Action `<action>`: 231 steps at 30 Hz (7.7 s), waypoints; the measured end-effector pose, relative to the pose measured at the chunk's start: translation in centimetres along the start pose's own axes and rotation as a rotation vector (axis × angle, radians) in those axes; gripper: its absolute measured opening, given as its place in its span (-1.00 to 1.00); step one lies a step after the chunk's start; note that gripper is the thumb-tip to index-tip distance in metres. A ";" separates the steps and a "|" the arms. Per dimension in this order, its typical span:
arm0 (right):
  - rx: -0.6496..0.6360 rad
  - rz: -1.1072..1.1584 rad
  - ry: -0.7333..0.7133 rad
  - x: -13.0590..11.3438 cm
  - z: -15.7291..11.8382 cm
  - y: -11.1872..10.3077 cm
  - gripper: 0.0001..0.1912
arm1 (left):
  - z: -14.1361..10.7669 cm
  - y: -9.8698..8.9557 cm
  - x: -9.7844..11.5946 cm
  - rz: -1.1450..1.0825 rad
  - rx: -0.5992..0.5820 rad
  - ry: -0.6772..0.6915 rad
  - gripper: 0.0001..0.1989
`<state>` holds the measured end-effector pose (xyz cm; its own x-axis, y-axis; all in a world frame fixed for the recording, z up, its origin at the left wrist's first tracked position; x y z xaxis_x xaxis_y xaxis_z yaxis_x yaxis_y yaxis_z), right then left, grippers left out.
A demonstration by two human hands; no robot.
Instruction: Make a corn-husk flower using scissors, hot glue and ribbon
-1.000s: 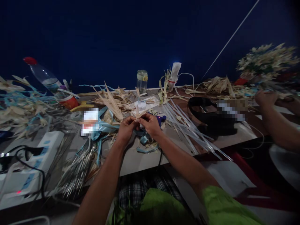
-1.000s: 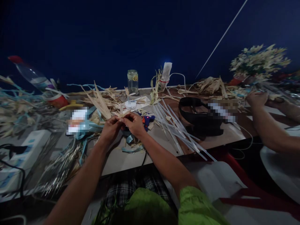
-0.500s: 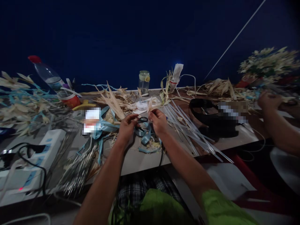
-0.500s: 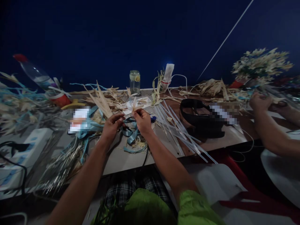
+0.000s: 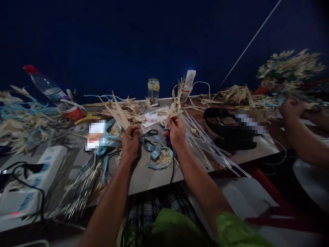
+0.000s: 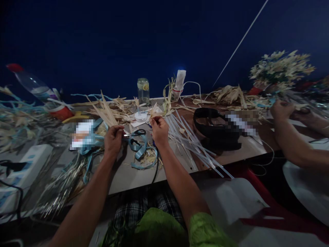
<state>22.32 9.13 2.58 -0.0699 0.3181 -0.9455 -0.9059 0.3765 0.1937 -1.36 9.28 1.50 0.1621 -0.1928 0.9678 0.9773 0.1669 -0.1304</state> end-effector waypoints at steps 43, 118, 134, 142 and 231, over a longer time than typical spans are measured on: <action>-0.015 -0.111 -0.045 -0.4 0.3 -0.2 -0.82 | -3.7 7.2 0.7 0.669 -0.757 0.157 -0.76; -0.701 -0.192 -0.042 -0.2 -3.2 7.1 -0.89 | -0.8 4.0 0.9 0.151 -0.276 -0.008 -0.83; -0.228 -0.178 0.101 1.6 -1.2 3.2 -0.84 | -2.0 5.9 -0.1 0.015 -0.343 -0.141 -0.71; -0.348 -0.064 0.162 1.6 -2.0 4.7 -0.83 | -1.5 4.9 -0.3 -0.129 -0.291 -0.171 -0.71; -0.631 -0.139 0.120 1.4 -3.8 6.8 -0.83 | -2.5 5.8 0.1 -0.612 -0.552 -0.380 -0.72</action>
<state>14.49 8.88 1.56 0.0523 0.1900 -0.9804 -0.9783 -0.1874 -0.0886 4.71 7.81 0.31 -0.3675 0.2535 0.8948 0.8199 -0.3660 0.4404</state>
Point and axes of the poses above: each hand's wrist, its own z-axis towards the middle knuckle, its own y-axis out of the palm, x = y × z, the point moved 10 cm from there along z, towards the middle knuckle, and after that the axes turned 3 degrees about -x, right-handed, at the moved point
